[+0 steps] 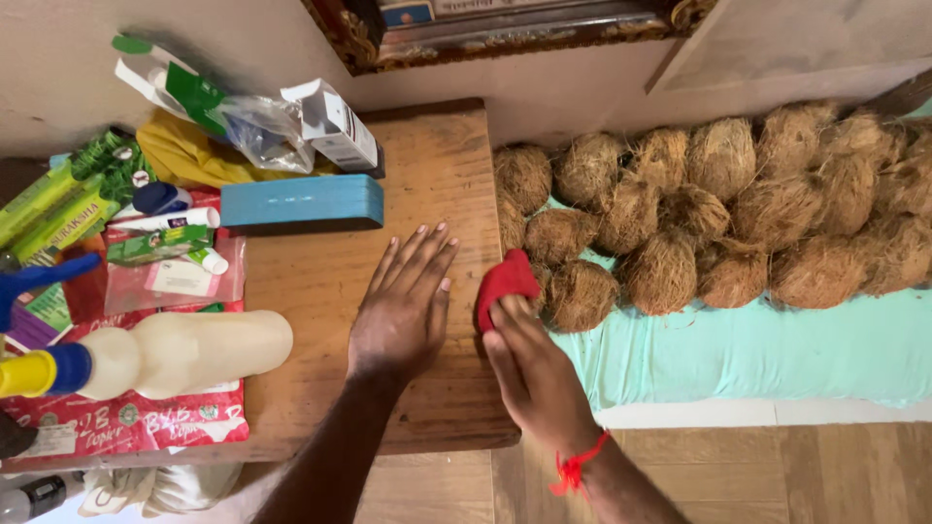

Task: The person wipes a wooden table with a red cloth, sprays it with a cleaning solution from a spray bottle, and continues wiping the surface. They handle the spray bottle and cloth repeatedly while cleaning the table.

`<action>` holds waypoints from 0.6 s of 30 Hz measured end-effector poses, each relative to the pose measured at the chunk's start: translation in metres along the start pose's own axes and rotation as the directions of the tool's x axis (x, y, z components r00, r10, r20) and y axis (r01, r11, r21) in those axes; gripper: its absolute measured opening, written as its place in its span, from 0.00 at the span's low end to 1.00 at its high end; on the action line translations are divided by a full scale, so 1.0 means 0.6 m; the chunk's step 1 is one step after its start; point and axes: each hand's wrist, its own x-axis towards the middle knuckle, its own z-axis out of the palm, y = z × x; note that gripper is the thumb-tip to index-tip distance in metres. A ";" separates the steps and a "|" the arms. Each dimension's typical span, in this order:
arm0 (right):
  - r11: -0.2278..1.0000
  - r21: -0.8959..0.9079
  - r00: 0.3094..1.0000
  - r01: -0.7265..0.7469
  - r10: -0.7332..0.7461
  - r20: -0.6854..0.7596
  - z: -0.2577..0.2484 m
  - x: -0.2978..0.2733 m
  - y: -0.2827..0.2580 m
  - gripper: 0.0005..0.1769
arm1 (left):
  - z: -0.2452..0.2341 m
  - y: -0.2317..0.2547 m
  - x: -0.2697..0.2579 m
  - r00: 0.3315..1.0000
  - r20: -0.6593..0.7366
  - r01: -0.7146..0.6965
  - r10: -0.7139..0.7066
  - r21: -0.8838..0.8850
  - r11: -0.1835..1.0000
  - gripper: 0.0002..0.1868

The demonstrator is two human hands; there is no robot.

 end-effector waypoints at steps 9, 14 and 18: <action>0.998 -0.002 0.994 0.055 -0.055 -0.095 0.014 0.100 0.035 0.25 | 0.003 0.001 0.000 1.000 0.000 -0.001 0.001 -0.007 1.000 0.24; 0.998 -0.065 0.993 0.022 -0.029 -0.114 0.018 0.046 0.010 0.22 | 0.002 0.000 -0.001 1.000 0.004 0.005 -0.005 -0.006 1.000 0.23; 0.998 -0.043 0.995 0.038 -0.042 -0.095 0.010 0.020 0.002 0.21 | 0.003 0.001 0.002 1.000 0.007 0.016 -0.016 0.005 1.000 0.23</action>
